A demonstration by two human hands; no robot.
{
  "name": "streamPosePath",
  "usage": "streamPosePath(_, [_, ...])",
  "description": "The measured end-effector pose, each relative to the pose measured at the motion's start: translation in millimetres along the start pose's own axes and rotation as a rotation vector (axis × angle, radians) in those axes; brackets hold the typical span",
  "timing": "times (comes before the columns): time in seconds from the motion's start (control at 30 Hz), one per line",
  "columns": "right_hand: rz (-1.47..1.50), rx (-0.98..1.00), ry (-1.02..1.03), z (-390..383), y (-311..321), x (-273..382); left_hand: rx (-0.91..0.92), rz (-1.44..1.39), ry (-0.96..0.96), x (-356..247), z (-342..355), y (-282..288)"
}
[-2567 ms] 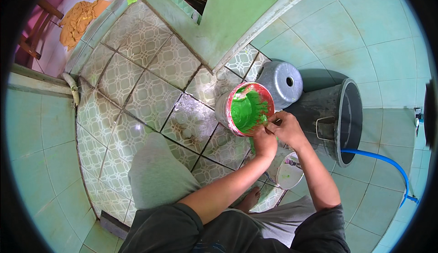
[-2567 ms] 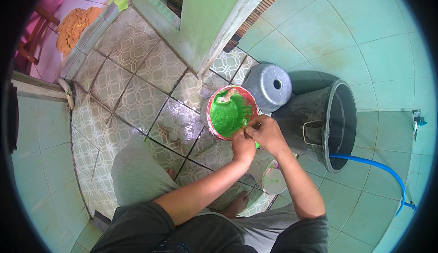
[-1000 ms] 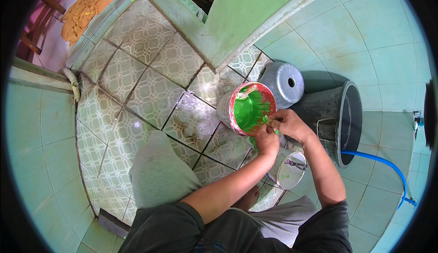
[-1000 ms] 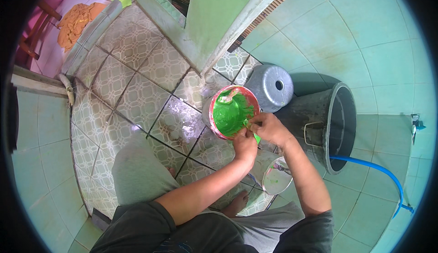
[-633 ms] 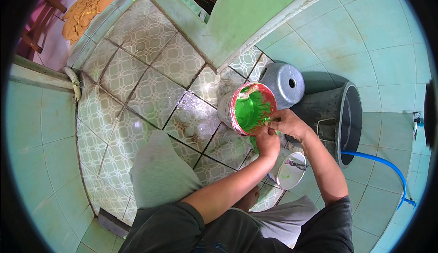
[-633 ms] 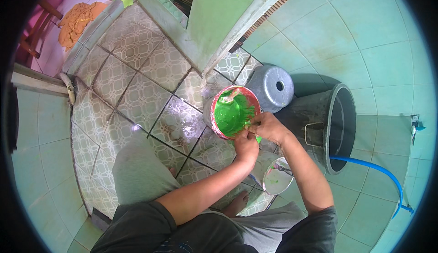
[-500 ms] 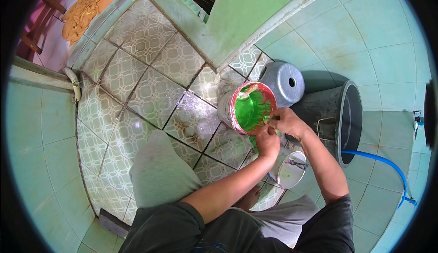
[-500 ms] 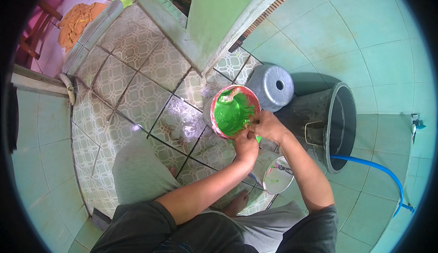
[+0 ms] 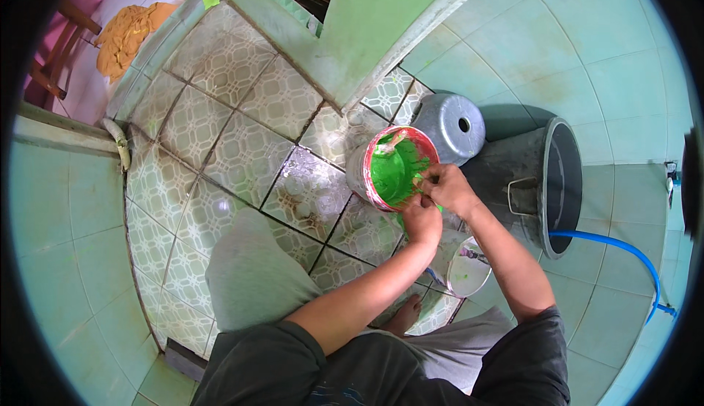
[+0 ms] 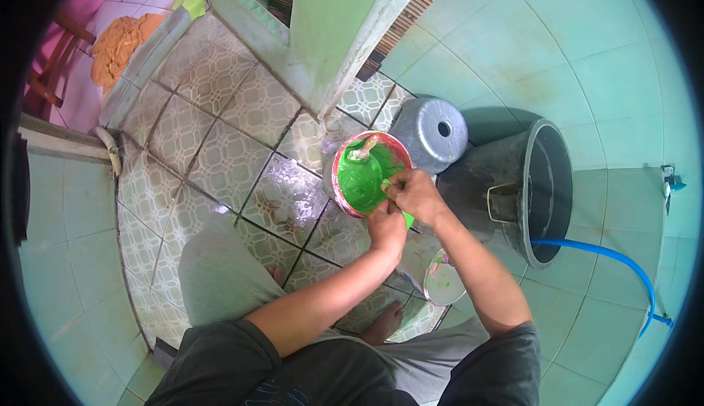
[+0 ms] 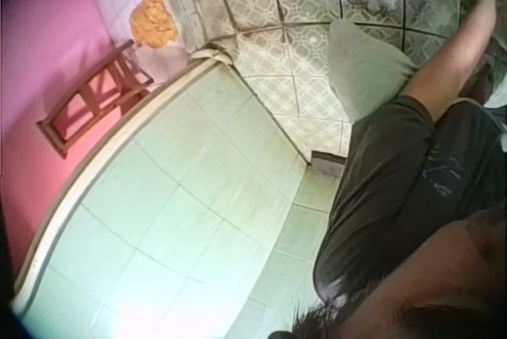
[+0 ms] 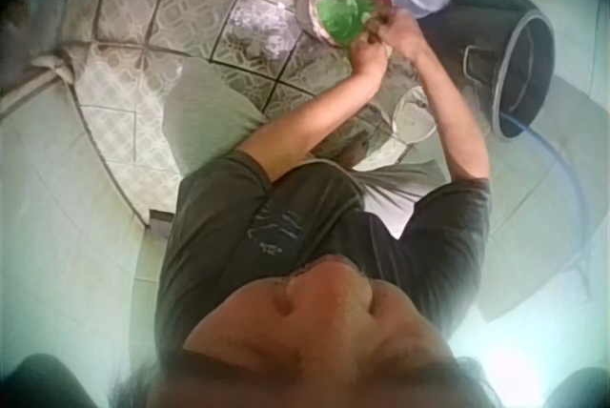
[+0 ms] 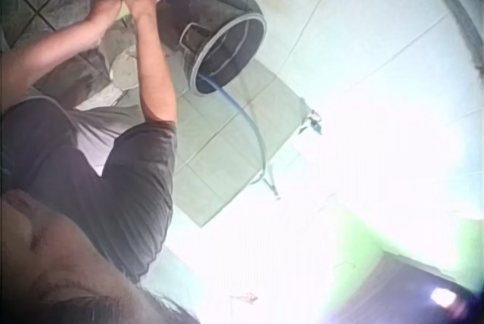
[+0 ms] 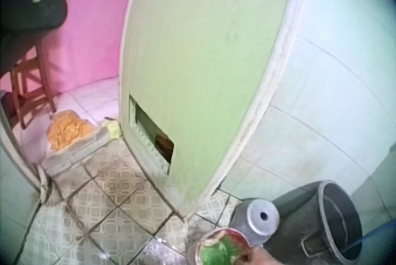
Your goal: The person squeezes a green paste from a plastic bag into a small bucket, stirs the mixture with a stick, and uses a blue hose to add water to a larger grey bucket.
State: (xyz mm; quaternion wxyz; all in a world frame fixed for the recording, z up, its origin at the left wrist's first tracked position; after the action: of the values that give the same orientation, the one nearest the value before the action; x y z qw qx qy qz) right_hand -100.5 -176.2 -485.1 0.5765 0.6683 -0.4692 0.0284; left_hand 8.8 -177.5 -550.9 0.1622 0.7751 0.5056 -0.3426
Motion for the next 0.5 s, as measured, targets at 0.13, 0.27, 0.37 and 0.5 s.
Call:
streamPosePath(0.13, [0.032, -0.037, -0.023, 5, -1, 2, 0.051, 0.056, 0.043, 5, -2, 0])
streamPosePath(0.27, [-0.008, -0.09, 0.066, 17, 15, 2, 0.172, -0.003, 0.134, 6, -29, -6])
streamPosePath(0.37, [-0.07, -0.026, 0.149, 24, 12, 13, 0.185, 0.024, 0.149, 2, -36, 2])
streamPosePath(0.5, [-0.147, -0.087, 0.267, 27, 11, 22, 0.214, 0.06, 0.033, -10, -48, 9])
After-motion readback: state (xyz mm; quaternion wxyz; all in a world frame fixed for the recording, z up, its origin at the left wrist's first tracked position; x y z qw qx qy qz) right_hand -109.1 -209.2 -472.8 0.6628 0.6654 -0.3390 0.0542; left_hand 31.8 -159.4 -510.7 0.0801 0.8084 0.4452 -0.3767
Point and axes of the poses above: each hand's wrist, its own z-axis towards the middle knuckle, its own y-axis out of the back of the hand, x = y × z, the point moved 9 cm from there along z, towards the middle knuckle, and after that the axes turned 13 degrees about y, right-handed, at the moved point
